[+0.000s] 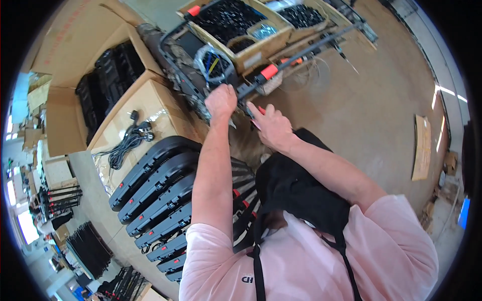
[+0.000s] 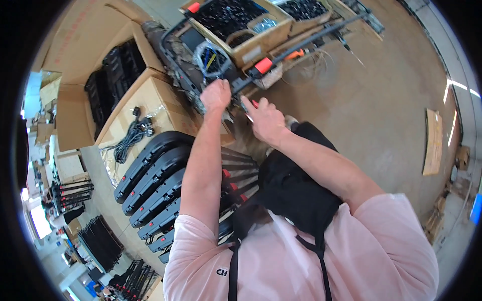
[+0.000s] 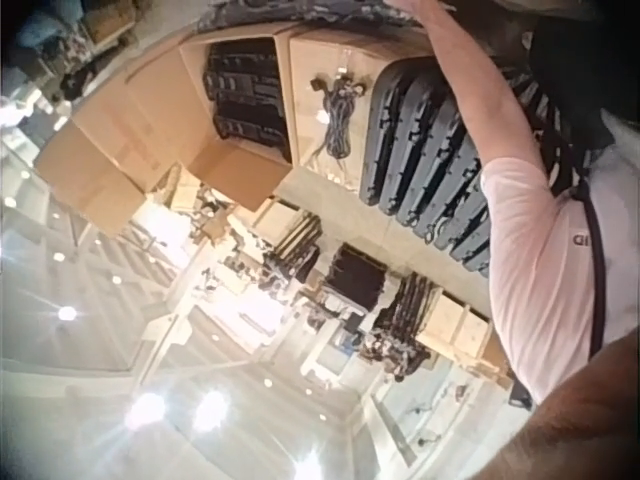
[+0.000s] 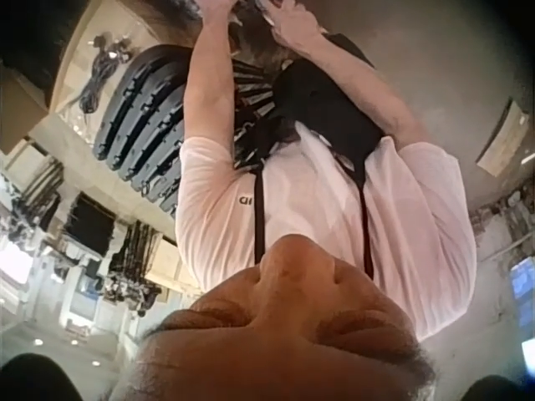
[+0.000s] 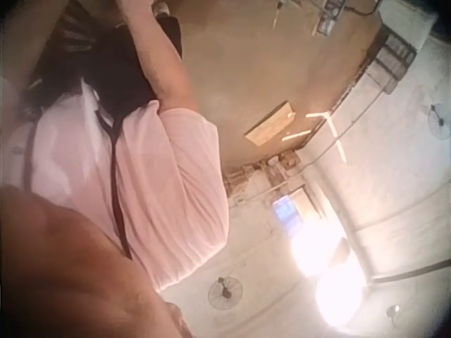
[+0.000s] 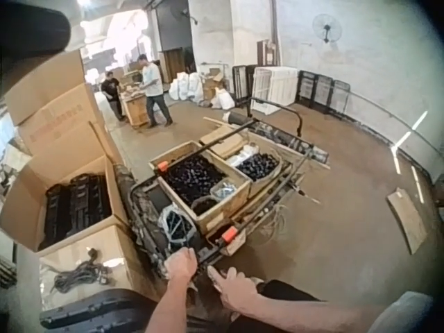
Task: Assembling components of a lawnmower using an electric screwdriver.
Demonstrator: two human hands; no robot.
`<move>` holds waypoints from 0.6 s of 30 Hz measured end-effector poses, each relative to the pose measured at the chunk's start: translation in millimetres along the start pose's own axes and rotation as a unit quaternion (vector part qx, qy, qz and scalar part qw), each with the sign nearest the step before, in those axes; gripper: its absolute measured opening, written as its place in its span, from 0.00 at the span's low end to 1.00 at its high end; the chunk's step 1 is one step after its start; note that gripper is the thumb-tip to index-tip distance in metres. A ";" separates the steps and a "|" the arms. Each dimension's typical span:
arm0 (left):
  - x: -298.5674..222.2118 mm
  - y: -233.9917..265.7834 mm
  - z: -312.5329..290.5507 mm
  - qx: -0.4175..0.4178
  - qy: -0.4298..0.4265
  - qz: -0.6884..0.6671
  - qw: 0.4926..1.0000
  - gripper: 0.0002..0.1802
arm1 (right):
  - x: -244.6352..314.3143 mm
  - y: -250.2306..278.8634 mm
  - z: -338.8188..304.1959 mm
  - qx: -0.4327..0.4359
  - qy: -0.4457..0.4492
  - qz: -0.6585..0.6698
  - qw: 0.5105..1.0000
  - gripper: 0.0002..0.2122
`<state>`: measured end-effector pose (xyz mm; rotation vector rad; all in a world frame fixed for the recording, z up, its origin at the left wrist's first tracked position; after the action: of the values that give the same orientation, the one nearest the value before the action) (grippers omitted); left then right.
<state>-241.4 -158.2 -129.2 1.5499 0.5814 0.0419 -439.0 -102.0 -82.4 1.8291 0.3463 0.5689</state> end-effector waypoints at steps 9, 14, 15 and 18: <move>-6.6 5.1 -1.4 -0.046 -0.006 -0.004 0.999 0.24 | 16.2 -15.2 3.2 -0.045 -0.028 -0.010 0.999 0.42; 3.1 4.4 -5.6 -0.049 0.006 -0.017 0.999 0.24 | -3.9 -14.5 11.2 0.075 -0.036 0.108 0.991 0.46; 4.9 5.0 -8.2 -0.047 0.010 -0.021 0.999 0.24 | -17.7 -15.6 19.7 0.077 -0.035 0.109 0.990 0.46; -7.8 3.7 -0.7 -0.051 -0.003 -0.021 0.998 0.24 | -49.9 -53.1 36.6 0.205 0.030 0.550 0.809 0.49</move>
<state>-247.1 -160.3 -123.1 1.4387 0.5970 0.0340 -458.8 -139.1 -152.2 2.3385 -0.6908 1.4239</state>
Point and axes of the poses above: each hand's wrist, its own z-axis towards the middle knuckle, its own y-axis out of the back of the hand, x = y × z, the point moved 7 cm from there along z, towards the middle knuckle, and after that the axes turned 6 degrees about -y, right-handed, at the moved point
